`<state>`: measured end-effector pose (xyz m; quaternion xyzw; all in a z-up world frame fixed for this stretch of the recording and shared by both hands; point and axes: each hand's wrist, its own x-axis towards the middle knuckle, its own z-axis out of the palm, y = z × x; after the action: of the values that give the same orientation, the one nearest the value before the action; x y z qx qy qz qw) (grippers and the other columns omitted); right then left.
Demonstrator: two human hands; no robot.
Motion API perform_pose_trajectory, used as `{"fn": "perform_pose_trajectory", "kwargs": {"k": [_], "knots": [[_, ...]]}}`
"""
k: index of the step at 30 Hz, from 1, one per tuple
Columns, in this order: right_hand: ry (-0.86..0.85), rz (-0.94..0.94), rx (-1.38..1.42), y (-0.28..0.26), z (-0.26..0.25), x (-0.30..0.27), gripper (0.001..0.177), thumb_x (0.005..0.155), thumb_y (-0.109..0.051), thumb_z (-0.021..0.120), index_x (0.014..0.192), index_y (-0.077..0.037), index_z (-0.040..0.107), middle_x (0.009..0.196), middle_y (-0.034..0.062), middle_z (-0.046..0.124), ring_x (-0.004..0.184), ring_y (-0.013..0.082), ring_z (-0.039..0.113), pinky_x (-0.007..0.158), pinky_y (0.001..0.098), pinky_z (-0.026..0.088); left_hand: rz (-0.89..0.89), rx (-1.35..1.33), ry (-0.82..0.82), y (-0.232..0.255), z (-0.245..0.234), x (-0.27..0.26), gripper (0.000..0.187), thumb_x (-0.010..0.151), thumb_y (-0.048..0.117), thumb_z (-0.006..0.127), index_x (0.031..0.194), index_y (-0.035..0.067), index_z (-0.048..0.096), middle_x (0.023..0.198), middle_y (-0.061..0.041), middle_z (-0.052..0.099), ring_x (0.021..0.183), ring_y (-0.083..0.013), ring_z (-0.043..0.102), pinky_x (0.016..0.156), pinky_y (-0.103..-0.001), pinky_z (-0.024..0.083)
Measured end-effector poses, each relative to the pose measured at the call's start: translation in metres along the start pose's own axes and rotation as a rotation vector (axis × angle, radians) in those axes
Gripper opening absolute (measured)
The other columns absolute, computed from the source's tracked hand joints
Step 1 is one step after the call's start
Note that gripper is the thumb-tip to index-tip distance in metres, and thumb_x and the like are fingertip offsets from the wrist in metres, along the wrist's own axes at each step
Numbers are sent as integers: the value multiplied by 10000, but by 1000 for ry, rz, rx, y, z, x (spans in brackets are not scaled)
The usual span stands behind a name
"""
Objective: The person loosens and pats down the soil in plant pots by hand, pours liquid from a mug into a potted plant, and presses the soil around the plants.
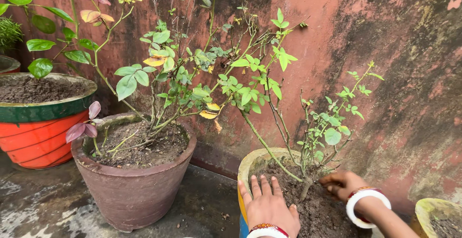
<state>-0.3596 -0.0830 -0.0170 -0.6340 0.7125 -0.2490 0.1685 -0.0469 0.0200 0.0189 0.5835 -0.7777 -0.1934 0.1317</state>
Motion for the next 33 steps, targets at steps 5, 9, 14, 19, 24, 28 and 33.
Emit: {"fn": "perform_pose_trajectory", "kwargs": {"k": [5,9,14,19,24,28,33], "knots": [[-245,58,201,10,20,4,324,919,25,644,1214,-40,762,1080,68,776,904,197,756,772,322,681,-5,21,0,2,-3,-2,865,952,447,526,1609,12,170,1680,-233,136,1575,-422,0,1213,-630,-157],[-85,170,409,23,5,2,374,946,60,593,1282,-40,725,1110,151,811,905,243,756,786,339,648,-15,55,-22,2,-3,-3,837,954,408,523,1613,22,181,1683,-221,152,1579,-415,11,1220,-636,-147],[-248,165,190,34,20,1,351,953,21,639,1263,-84,765,1131,40,807,935,135,751,792,341,686,-9,45,3,3,-3,-4,842,937,391,552,1604,18,199,1673,-224,163,1573,-409,24,1216,-626,-144],[-74,143,297,-2,9,-26,313,933,-72,744,1244,-44,772,1075,112,827,860,207,754,761,341,652,-6,31,76,3,1,-7,834,906,371,585,1581,19,245,1653,-220,202,1561,-408,57,1209,-629,-136],[-199,179,210,-17,19,-42,392,842,-31,859,1198,-73,698,991,44,736,810,172,735,741,347,657,-9,45,121,3,5,-8,826,905,385,588,1581,31,270,1650,-201,239,1560,-394,97,1220,-612,-112],[-99,233,125,7,15,-37,251,915,-130,756,1132,-6,775,818,108,767,665,192,644,646,342,564,-8,76,132,4,6,-7,810,923,376,570,1580,27,252,1640,-199,238,1548,-398,86,1209,-622,-127],[-131,119,327,16,19,-32,328,887,-90,717,1213,-71,744,861,81,748,742,177,708,682,365,639,-14,66,96,5,2,-8,804,941,403,561,1589,43,252,1652,-192,231,1558,-394,84,1217,-621,-119]]}}
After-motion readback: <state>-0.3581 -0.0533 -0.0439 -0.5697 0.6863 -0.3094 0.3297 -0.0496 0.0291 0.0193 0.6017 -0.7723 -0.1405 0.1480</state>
